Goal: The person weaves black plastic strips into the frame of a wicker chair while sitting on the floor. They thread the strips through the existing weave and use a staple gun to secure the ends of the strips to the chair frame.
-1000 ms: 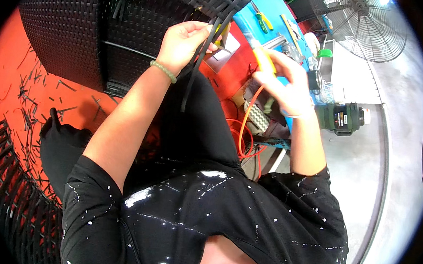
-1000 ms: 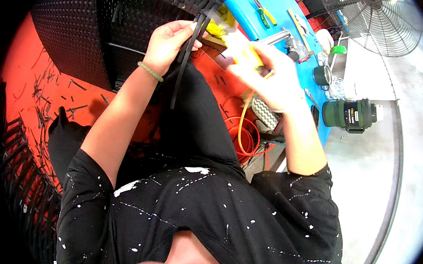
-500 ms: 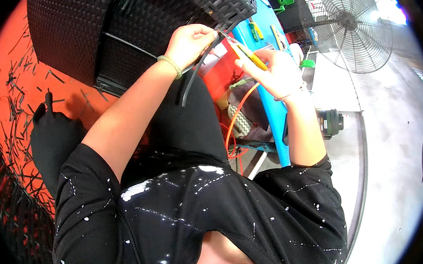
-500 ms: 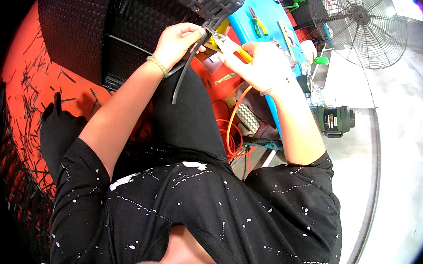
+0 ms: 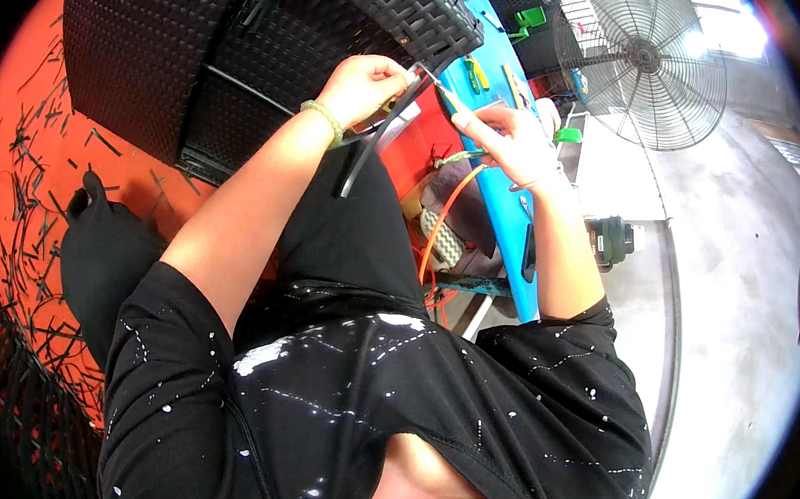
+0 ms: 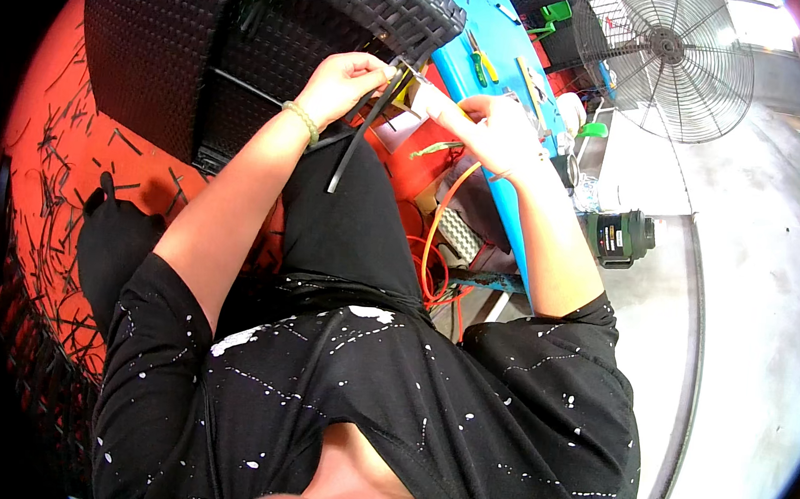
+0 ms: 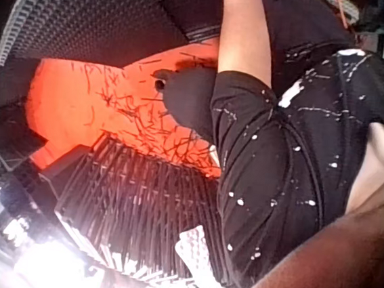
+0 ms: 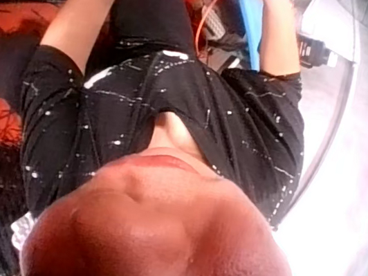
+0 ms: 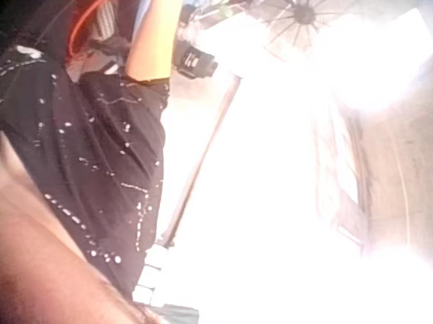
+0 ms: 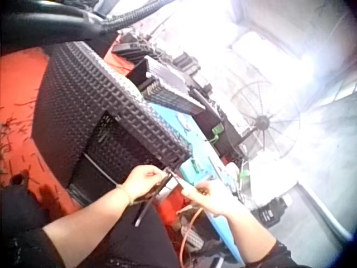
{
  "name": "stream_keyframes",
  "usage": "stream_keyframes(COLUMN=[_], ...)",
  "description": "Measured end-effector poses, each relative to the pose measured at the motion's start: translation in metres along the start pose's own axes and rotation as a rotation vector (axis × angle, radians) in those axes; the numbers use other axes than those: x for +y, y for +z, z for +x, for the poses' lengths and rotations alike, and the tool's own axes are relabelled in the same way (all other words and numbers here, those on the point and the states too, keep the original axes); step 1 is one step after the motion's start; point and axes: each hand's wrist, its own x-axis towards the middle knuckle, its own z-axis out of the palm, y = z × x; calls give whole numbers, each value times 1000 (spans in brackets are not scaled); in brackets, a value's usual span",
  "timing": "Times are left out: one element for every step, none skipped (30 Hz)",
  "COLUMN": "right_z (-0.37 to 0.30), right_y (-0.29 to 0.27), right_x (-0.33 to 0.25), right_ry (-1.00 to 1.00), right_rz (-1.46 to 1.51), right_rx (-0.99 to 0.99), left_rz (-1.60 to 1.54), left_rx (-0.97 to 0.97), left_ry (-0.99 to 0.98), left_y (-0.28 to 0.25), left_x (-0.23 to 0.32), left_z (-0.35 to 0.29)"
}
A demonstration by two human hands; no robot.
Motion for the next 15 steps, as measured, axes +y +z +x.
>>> stream_keyframes(right_z=[0,0,0,1,3,3,3,4,4,6,6,7,5,8,14], right_y=[-1,-2,-4,-6,-8,-9,-9,-9,-9,-8,-10,-13,-16,-16,-15], right_x=[-1,-2,-3,-2,-2,-2,-1,1,4,5,2,-4,-8,-5,1], right_ry=[12,25,39,32,26,19,29,17,4,-13,-17,-21,-21,-20,-19], right_rz=[50,101,150,159,167,175,241,224,206,190,180,170,158,188,218], right_rx=[-14,-28,-42,-48,-53,-59,-68,-66,-63,-63,-75,-86,-94,-110,-127], left_rz=[17,38,59,79,103,107,110,114,111,111,111,120,126,132,119], left_rx=[-10,-40,-70,-103,-111,-113,-117,-121,-127,-127,-127,-125,-127,-130,-134], left_ry=[-18,-10,-3,5,4,-4,-11,-19,-21,-24,-26,-25,-22,-20,-14], left_y=[-2,-5,-9,-13,-15,-15,-15,-15,-14,-14,-15,-16,-16,-16,-16], left_x=[1,2,2,2,2,1,3,3,3,4,4,3,3,3,3], left_z=[0,1,3,4,5,5,5,5,5,5,5,5,6,6,7])
